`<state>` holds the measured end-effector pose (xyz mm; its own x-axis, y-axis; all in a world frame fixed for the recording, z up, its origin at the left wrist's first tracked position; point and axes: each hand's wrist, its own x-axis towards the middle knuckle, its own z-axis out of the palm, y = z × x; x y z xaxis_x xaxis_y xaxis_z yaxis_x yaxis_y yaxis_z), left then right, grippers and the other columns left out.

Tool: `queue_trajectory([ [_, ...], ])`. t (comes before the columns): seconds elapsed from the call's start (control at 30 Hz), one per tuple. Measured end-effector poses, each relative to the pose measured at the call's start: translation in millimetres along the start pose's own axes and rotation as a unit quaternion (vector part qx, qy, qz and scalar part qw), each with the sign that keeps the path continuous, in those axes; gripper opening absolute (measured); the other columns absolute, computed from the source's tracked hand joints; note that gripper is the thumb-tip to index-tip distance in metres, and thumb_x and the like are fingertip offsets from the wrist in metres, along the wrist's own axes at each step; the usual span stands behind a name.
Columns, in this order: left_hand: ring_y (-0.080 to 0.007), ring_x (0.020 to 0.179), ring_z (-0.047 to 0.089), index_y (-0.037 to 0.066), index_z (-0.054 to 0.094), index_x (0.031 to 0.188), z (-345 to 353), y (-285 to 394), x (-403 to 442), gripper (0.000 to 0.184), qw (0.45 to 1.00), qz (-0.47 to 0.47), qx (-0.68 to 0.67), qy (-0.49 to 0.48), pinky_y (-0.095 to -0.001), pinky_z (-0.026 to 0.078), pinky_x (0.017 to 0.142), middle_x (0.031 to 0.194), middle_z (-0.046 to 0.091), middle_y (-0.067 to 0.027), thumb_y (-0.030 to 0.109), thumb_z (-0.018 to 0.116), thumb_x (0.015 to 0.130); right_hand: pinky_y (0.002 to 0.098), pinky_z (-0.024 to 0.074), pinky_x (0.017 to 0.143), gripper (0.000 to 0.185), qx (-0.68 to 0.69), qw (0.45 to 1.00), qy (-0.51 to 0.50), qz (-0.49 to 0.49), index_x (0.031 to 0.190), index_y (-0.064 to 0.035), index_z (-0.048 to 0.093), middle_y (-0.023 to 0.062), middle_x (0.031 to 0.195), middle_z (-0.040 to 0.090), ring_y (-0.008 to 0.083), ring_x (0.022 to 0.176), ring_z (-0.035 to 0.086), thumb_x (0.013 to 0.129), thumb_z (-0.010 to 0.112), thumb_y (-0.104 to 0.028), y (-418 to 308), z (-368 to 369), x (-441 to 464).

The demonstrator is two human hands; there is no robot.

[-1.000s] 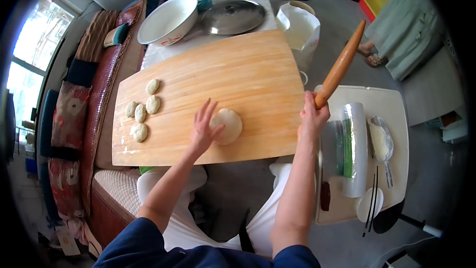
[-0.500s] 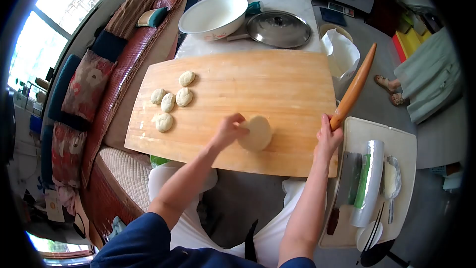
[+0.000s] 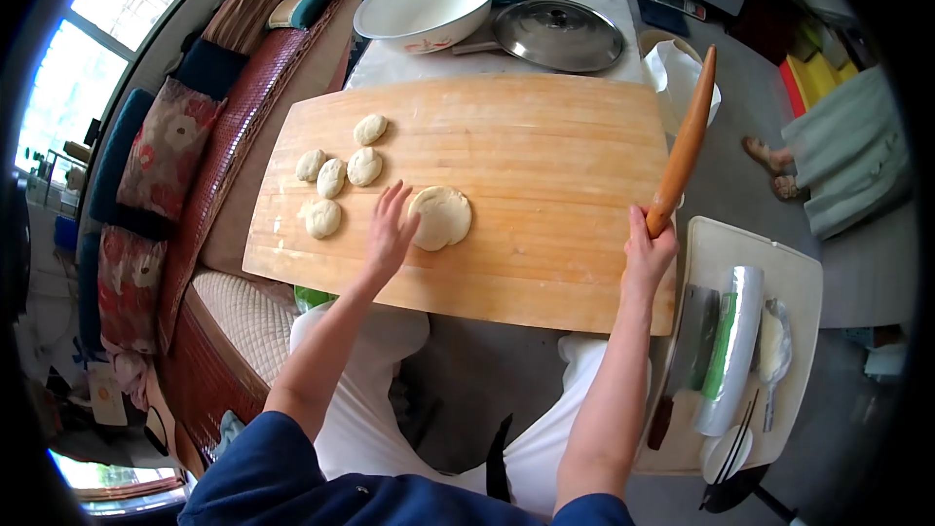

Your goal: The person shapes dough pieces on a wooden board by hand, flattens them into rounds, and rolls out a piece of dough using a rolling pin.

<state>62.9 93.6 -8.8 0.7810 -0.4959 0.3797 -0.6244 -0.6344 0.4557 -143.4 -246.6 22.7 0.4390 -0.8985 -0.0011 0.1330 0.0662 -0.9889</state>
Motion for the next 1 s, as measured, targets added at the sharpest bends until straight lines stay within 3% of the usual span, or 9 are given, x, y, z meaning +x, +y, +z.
queue_trajectory([
  [0.03, -0.0371, 0.147, 0.029, 0.01, 0.045, 0.147, 5.9, 3.5, 3.1, 0.061, 0.997, -0.042, 0.003, -0.057, -0.0472, 0.025, 0.121, 0.158, 0.037, -0.0155, 0.04, 0.06, 0.097, 0.022, 0.0253, 0.045, 0.017, -0.007, 1.0, -0.004, -0.002, 0.089, -0.0074, 0.063, -0.0068, 0.071, 0.049, 0.0019, 0.053, 0.034, 0.09, 0.076, -0.017, 0.1, 1.1, 0.0],
  [0.23, -0.035, 0.149, 0.028, 0.01, 0.034, 0.154, 28.9, 50.4, 12.4, 0.076, 0.988, -0.03, 0.074, -0.134, -0.0483, 0.024, 0.121, 0.161, 0.031, -0.014, 0.044, 0.063, 0.093, 0.022, 0.0247, 0.044, 0.016, -0.006, 1.0, 0.003, 0.021, 0.09, -0.0076, 0.064, -0.0074, 0.068, 0.048, 0.0022, 0.05, 0.034, 0.09, 0.076, -0.017, 1.8, 7.6, -0.6],
  [0.33, -0.0342, 0.15, 0.026, 0.011, 0.031, 0.156, 29.2, 62.3, 3.4, 0.079, 0.977, 0.081, 0.061, -0.189, -0.049, 0.024, 0.121, 0.162, 0.03, -0.0121, 0.046, 0.062, 0.091, 0.0221, 0.0253, 0.044, 0.015, -0.016, 1.0, -0.014, 0.013, 0.091, -0.008, 0.064, -0.0073, 0.069, 0.049, 0.0021, 0.051, 0.035, 0.089, 0.076, -0.017, 4.7, 8.3, 0.9],
  [0.53, -0.0337, 0.149, 0.028, 0.011, 0.036, 0.154, 33.4, 62.0, 4.0, 0.084, 0.966, 0.128, 0.055, -0.219, -0.0495, 0.024, 0.121, 0.161, 0.032, -0.0138, 0.053, 0.065, 0.087, 0.0222, 0.029, 0.047, 0.013, -0.07, 0.997, -0.027, 0.003, 0.088, -0.0094, 0.063, -0.0062, 0.068, 0.048, 0.0029, 0.053, 0.037, 0.09, 0.075, -0.015, 29.5, 8.3, 5.5],
  [0.6, -0.0373, 0.146, 0.032, 0.015, 0.041, 0.151, 28.5, 49.0, 14.8, 0.08, 0.972, 0.113, -0.01, -0.207, -0.0516, 0.027, 0.118, 0.158, 0.037, -0.014, 0.039, 0.074, 0.083, 0.0253, 0.0362, 0.053, 0.015, -0.122, 0.984, -0.042, -0.125, 0.085, -0.0092, 0.062, -0.0052, 0.069, 0.05, 0.0056, 0.06, 0.042, 0.089, 0.076, -0.016, 59.8, 4.3, 20.0],
  [0.73, -0.0382, 0.144, 0.035, 0.015, 0.052, 0.144, 14.0, 60.8, 32.8, 0.066, 0.994, 0.099, -0.007, -0.043, -0.0517, 0.031, 0.116, 0.155, 0.042, -0.0119, 0.015, 0.077, 0.083, 0.0328, 0.0433, 0.053, 0.019, -0.149, 0.984, -0.065, -0.073, 0.084, -0.0045, 0.06, -0.0002, 0.066, 0.052, 0.0122, 0.06, 0.048, 0.085, 0.074, -0.018, 36.7, 26.4, -3.8],
  [0.8, -0.0389, 0.137, 0.04, 0.012, 0.058, 0.137, 9.5, 91.8, 38.7, 0.057, 0.989, 0.139, -0.049, -0.021, -0.0517, 0.033, 0.114, 0.148, 0.047, -0.012, 0.013, 0.076, 0.083, 0.042, 0.0515, 0.06, 0.027, -0.22, 0.971, -0.056, -0.071, 0.086, -0.0032, 0.064, 0.0146, 0.073, 0.068, 0.0286, 0.066, 0.066, 0.083, 0.076, -0.027, 38.1, 36.0, -16.2],
  [0.87, -0.037, 0.125, 0.048, 0.012, 0.063, 0.131, 4.5, 144.6, 42.7, 0.051, 0.983, 0.159, -0.086, -0.033, -0.0534, 0.035, 0.112, 0.133, 0.055, -0.0123, 0.011, 0.076, 0.081, 0.048, 0.0524, 0.066, 0.029, -0.283, 0.954, -0.086, -0.05, 0.091, -0.002, 0.064, 0.0206, 0.08, 0.069, 0.0417, 0.078, 0.068, 0.082, 0.076, -0.028, 25.9, 38.6, -25.1],
  [1.0, -0.0351, 0.11, 0.054, 0.01, 0.069, 0.118, 14.5, 247.3, 50.1, 0.043, 0.959, 0.269, -0.082, -0.043, -0.0534, 0.037, 0.11, 0.111, 0.06, -0.0114, 0.007, 0.077, 0.076, 0.0491, 0.0526, 0.075, 0.025, -0.327, 0.937, -0.118, -0.041, 0.091, -0.0034, 0.061, 0.0205, 0.081, 0.069, 0.0407, 0.086, 0.068, 0.086, 0.066, -0.027, 17.9, 34.2, -34.2],
])
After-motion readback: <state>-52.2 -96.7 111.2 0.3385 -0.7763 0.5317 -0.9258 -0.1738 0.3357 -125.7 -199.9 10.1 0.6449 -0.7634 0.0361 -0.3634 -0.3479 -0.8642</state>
